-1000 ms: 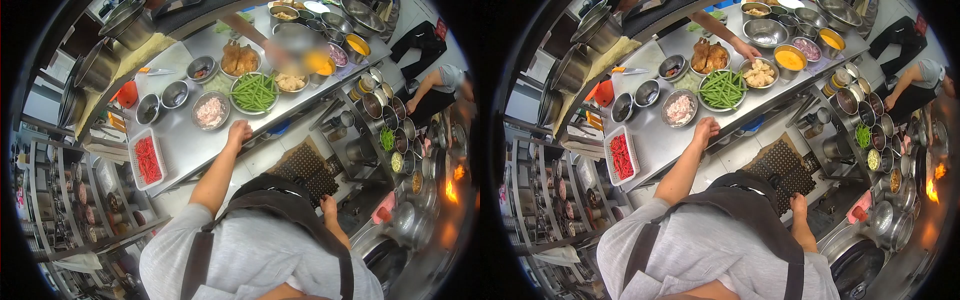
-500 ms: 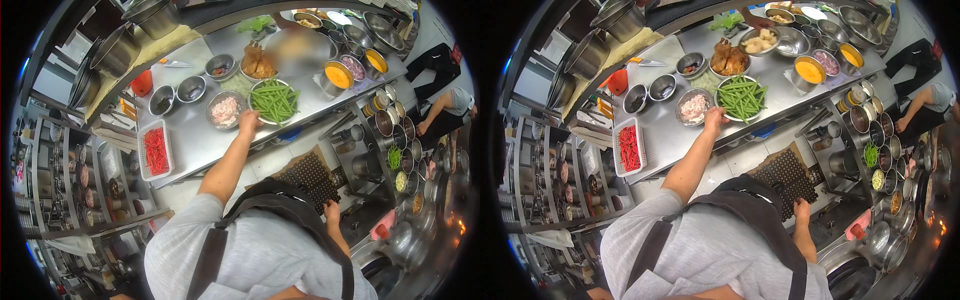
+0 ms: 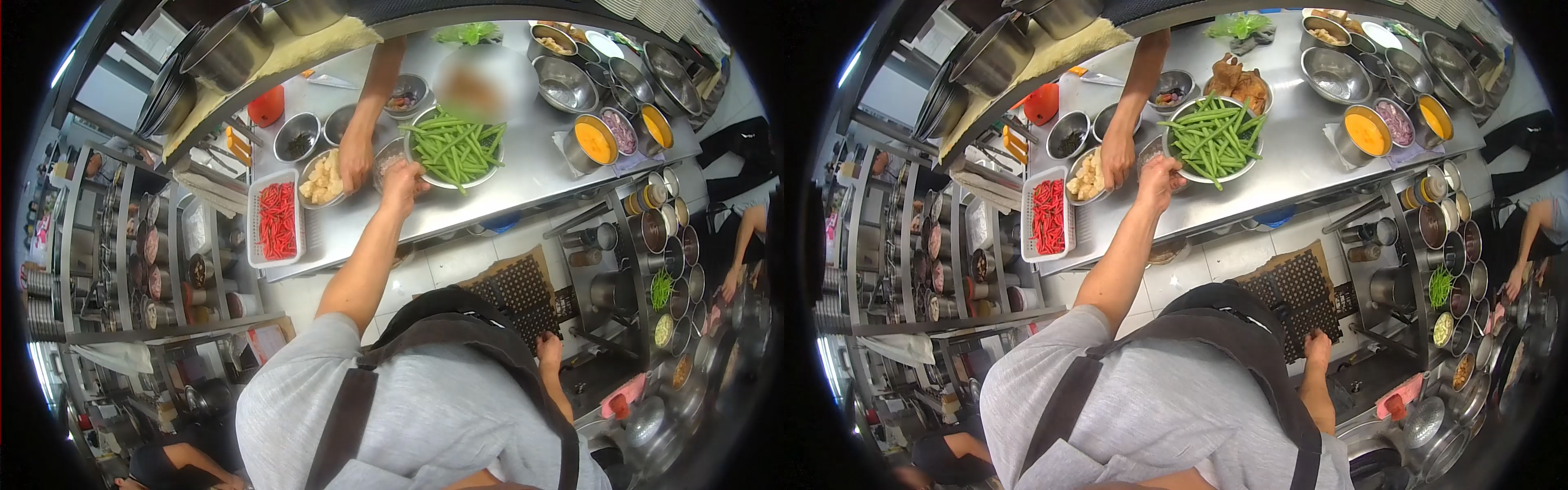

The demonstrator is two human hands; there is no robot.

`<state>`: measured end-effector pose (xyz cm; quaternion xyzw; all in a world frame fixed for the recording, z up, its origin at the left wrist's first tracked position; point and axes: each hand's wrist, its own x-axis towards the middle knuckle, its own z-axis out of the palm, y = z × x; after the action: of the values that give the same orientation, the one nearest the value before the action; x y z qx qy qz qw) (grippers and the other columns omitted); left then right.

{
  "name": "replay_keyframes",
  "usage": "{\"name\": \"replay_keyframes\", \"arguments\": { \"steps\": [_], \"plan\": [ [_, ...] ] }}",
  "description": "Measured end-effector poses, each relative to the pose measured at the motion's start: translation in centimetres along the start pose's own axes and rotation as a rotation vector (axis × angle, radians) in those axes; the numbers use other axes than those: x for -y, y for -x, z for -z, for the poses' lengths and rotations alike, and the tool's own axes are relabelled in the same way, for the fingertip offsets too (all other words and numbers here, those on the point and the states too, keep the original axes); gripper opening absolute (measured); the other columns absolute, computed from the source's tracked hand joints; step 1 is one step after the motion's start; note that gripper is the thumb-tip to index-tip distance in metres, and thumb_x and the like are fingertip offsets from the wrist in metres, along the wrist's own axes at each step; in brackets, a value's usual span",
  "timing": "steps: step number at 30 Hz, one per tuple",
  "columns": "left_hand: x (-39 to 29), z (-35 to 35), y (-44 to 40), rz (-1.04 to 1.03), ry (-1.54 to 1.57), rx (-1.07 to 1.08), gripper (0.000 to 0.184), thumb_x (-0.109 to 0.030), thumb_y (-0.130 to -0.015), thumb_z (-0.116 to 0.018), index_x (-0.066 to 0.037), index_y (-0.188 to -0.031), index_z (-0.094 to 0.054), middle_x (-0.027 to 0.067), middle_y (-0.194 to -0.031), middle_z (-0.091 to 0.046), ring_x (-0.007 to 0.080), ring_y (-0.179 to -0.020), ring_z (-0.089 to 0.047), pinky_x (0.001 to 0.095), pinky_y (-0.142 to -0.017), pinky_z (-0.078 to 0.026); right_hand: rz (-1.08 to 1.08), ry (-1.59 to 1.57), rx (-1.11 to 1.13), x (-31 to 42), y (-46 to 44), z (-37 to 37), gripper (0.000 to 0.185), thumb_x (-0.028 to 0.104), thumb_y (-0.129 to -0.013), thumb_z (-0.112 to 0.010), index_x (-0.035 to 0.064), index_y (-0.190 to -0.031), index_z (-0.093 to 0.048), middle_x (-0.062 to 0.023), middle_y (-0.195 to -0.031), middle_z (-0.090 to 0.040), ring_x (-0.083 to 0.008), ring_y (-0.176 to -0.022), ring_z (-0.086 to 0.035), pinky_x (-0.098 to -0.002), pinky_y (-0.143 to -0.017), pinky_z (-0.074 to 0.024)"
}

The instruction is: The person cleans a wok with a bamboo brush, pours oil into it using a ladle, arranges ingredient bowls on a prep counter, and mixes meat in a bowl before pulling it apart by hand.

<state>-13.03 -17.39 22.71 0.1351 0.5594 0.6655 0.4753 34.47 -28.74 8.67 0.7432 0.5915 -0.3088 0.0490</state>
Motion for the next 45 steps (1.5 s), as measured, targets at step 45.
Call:
{"name": "replay_keyframes", "arguments": {
  "steps": [45],
  "plan": [
    [-6.0, 14.1, -14.0, -0.225, 0.297, -0.541, 0.009, 0.002, -0.076, -0.053, 0.005, -0.084, -0.053, 0.0127, -0.076, -0.057, 0.0201, -0.056, -0.056, 0.0251, -0.046, -0.049, 0.029, -0.005, 0.007, 0.0, -2.3, 1.1, 0.027, 0.010, -0.077, -0.062, 0.0010, -0.102, -0.065, -0.0179, -0.099, -0.065, -0.0330, -0.097, -0.061, -0.0391, -0.085, -0.0472]
  ]
}}
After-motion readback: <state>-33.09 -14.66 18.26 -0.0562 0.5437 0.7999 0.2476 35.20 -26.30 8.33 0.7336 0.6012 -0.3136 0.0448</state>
